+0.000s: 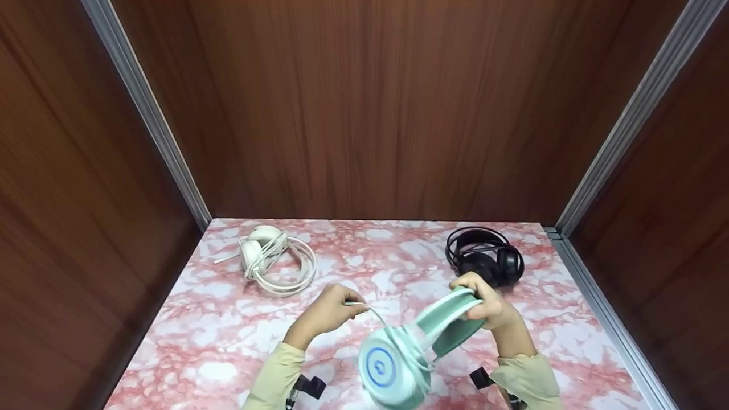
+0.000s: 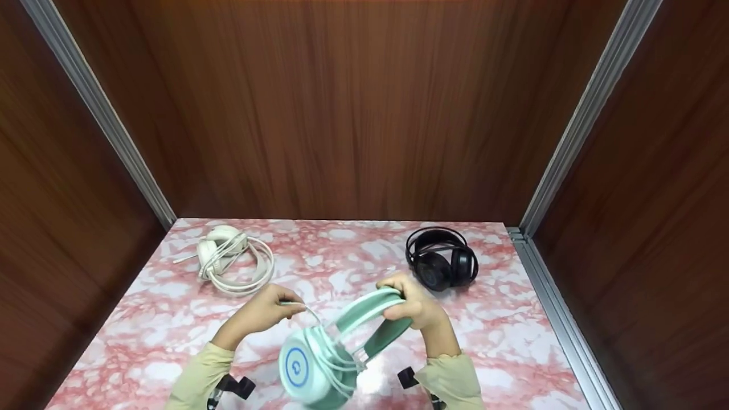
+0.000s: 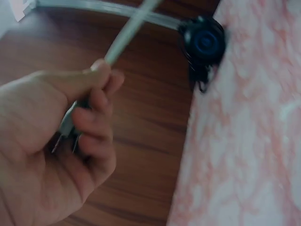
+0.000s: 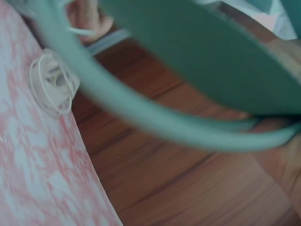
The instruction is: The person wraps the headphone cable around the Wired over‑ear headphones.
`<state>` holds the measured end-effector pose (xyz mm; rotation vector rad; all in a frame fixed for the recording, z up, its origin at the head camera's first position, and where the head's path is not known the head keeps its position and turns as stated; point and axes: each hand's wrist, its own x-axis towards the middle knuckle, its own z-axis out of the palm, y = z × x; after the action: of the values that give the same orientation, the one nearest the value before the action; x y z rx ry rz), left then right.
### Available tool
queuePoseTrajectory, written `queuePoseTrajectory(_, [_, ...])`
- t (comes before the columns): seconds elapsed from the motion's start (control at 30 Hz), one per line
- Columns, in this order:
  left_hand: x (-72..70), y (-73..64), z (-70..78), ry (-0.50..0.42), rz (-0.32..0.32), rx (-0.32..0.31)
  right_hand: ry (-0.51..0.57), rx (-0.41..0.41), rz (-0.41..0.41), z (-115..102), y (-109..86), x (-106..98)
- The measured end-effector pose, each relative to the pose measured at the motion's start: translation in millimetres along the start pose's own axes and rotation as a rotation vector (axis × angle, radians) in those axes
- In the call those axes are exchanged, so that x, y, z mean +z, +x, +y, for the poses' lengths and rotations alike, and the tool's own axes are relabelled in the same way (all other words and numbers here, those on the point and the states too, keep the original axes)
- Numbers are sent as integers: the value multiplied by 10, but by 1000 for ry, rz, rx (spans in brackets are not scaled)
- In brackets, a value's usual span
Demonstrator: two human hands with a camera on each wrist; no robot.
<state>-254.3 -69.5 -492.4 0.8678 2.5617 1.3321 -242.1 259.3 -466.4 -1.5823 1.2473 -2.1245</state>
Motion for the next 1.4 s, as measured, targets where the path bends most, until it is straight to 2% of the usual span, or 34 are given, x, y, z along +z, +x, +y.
queuePoseTrajectory(0.07, [-3, -22, 113, 46, 67, 17, -94, 76, 62, 21, 12, -23])
queuePoseTrajectory(0.13, [1, -38, 213, 132, 137, 42, -190, 128, 119, 54, 26, -49])
queuePoseTrajectory(0.23, [20, -47, 305, 206, 211, 53, -255, 149, 168, 102, 23, -80])
queuePoseTrajectory(0.3, [26, -49, 340, 178, 236, 25, -245, 143, 175, 124, 6, -88])
queuePoseTrajectory(0.37, [26, -47, 356, 79, 234, -19, -237, 136, 172, 132, -12, -93])
queuePoseTrajectory(0.43, [22, -39, 368, 16, 250, -55, -280, 138, 172, 131, -21, -98])
queuePoseTrajectory(0.5, [23, -26, 384, 5, 277, -69, -350, 155, 180, 125, -17, -96])
queuePoseTrajectory(0.63, [75, -20, 438, 76, 311, -65, -488, 215, 214, 131, 11, -69])
queuePoseTrajectory(0.77, [167, -59, 493, 88, 270, -56, -550, 269, 316, 159, 23, -14])
queuePoseTrajectory(0.87, [234, -131, 523, 45, 213, -52, -545, 289, 395, 184, 16, 25])
queuePoseTrajectory(0.93, [279, -199, 543, 22, 170, -78, -530, 297, 430, 200, 13, 40])
queuePoseTrajectory(1.0, [341, -258, 563, 46, 169, -108, -507, 310, 454, 214, 22, 48])
queuePoseTrajectory(1.1, [459, -297, 577, 185, 247, -127, -498, 328, 471, 226, 50, 41])
queuePoseTrajectory(1.23, [604, -276, 538, 370, 439, -45, -482, 358, 454, 230, 91, 11])
queuePoseTrajectory(1.3, [648, -266, 486, 407, 505, 11, -475, 377, 431, 224, 123, -9])
queuePoseTrajectory(1.4, [686, -258, 382, 377, 555, 63, -508, 423, 401, 210, 208, -37])
